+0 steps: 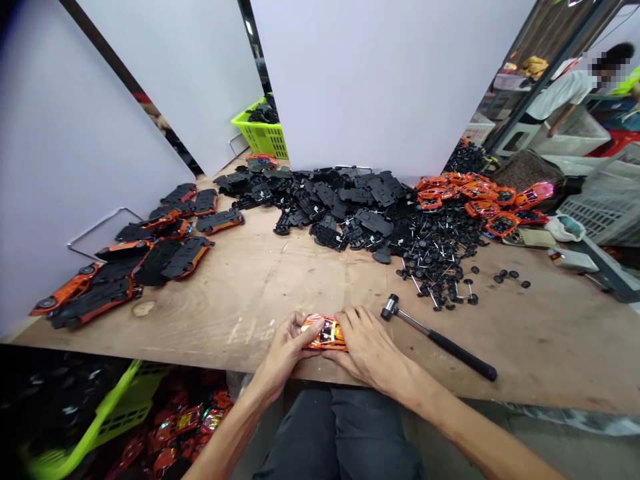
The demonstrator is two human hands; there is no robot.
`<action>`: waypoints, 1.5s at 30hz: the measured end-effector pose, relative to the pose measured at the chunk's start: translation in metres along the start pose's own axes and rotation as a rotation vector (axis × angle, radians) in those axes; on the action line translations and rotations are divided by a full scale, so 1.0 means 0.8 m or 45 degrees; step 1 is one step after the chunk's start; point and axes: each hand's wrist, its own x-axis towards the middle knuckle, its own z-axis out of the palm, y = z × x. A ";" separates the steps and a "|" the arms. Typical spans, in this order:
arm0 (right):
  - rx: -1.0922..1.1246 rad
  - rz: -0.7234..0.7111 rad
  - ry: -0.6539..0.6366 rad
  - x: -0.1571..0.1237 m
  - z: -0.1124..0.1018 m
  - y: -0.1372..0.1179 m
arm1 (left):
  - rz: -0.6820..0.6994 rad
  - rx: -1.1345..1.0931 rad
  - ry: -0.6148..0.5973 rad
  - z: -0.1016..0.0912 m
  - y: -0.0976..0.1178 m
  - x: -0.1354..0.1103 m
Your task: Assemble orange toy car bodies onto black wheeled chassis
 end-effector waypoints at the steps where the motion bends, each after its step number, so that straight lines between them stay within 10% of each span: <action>1: 0.018 0.014 -0.012 -0.003 -0.004 0.001 | 0.003 0.003 -0.007 0.004 -0.002 -0.001; 26: -0.230 0.049 -0.010 -0.033 0.029 0.021 | 0.030 0.032 0.127 0.022 -0.028 0.012; 32: 0.320 0.174 0.071 -0.045 -0.014 0.023 | 0.217 0.021 0.002 0.015 -0.030 -0.002; 39: 1.055 0.409 0.361 -0.067 0.004 0.014 | 0.453 0.571 -0.508 -0.003 -0.012 -0.013; 45: 1.155 0.452 0.295 -0.062 0.005 0.019 | 0.729 0.942 -0.293 0.002 -0.029 -0.002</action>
